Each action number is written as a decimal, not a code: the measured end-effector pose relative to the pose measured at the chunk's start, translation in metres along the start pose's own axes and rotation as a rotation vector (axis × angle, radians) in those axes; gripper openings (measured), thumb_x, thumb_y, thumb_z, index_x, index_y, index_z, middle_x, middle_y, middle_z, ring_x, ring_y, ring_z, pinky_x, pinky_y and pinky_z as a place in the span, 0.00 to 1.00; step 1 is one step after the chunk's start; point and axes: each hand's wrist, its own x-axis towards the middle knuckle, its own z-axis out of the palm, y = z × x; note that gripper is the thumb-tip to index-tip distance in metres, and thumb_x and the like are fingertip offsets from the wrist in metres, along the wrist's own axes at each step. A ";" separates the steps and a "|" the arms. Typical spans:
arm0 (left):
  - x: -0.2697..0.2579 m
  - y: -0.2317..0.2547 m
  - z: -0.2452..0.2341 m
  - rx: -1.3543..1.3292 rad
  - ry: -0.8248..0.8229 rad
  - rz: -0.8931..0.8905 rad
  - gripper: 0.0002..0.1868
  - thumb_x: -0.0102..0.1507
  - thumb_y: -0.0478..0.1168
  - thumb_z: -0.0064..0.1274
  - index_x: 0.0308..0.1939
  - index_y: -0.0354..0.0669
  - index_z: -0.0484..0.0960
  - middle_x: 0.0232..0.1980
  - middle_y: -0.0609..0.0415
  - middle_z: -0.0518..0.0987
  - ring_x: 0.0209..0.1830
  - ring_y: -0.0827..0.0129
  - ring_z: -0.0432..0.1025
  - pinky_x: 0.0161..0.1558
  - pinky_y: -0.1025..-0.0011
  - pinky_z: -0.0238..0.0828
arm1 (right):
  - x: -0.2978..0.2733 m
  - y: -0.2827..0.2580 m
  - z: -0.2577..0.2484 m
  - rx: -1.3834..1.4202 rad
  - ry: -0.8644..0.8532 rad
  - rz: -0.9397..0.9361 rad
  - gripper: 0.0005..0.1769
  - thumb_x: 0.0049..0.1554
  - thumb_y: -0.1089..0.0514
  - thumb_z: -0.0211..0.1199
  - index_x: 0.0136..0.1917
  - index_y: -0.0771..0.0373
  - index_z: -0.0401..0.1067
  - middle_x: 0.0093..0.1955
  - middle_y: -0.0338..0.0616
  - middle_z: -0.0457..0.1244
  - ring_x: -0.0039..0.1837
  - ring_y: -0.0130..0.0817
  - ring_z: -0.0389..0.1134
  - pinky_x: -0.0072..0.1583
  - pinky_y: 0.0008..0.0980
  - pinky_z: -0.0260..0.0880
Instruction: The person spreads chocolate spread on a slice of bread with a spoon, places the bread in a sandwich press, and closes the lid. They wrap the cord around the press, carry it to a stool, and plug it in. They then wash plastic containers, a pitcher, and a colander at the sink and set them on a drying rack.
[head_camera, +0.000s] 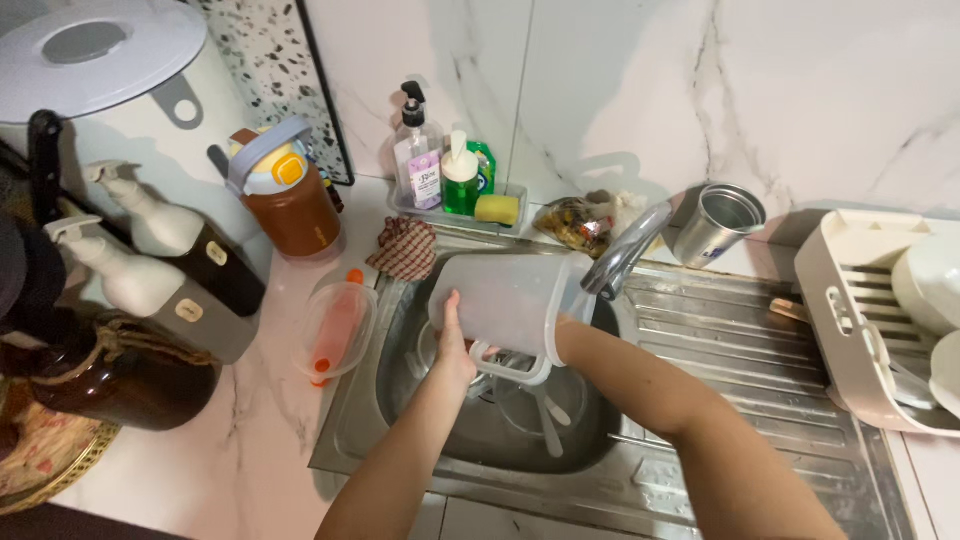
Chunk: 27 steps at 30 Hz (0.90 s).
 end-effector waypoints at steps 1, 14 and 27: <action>0.000 0.000 0.000 0.005 0.005 0.014 0.46 0.52 0.71 0.61 0.66 0.50 0.72 0.60 0.49 0.78 0.48 0.52 0.79 0.31 0.52 0.78 | -0.001 0.001 0.000 0.016 -0.005 0.004 0.31 0.61 0.41 0.52 0.70 0.61 0.64 0.69 0.56 0.63 0.69 0.51 0.64 0.68 0.49 0.64; 0.021 0.003 -0.006 0.070 0.022 0.087 0.60 0.45 0.70 0.64 0.76 0.63 0.51 0.70 0.53 0.67 0.61 0.53 0.69 0.48 0.39 0.71 | 0.011 -0.015 0.008 0.007 -0.028 0.068 0.34 0.62 0.39 0.51 0.71 0.64 0.61 0.69 0.59 0.63 0.69 0.53 0.63 0.67 0.51 0.64; 0.002 -0.016 0.013 -0.016 0.104 0.384 0.59 0.52 0.61 0.66 0.77 0.52 0.46 0.73 0.49 0.63 0.68 0.55 0.64 0.63 0.46 0.67 | -0.040 -0.027 -0.038 1.198 0.064 0.394 0.38 0.63 0.37 0.49 0.73 0.68 0.59 0.69 0.63 0.62 0.70 0.55 0.62 0.67 0.52 0.65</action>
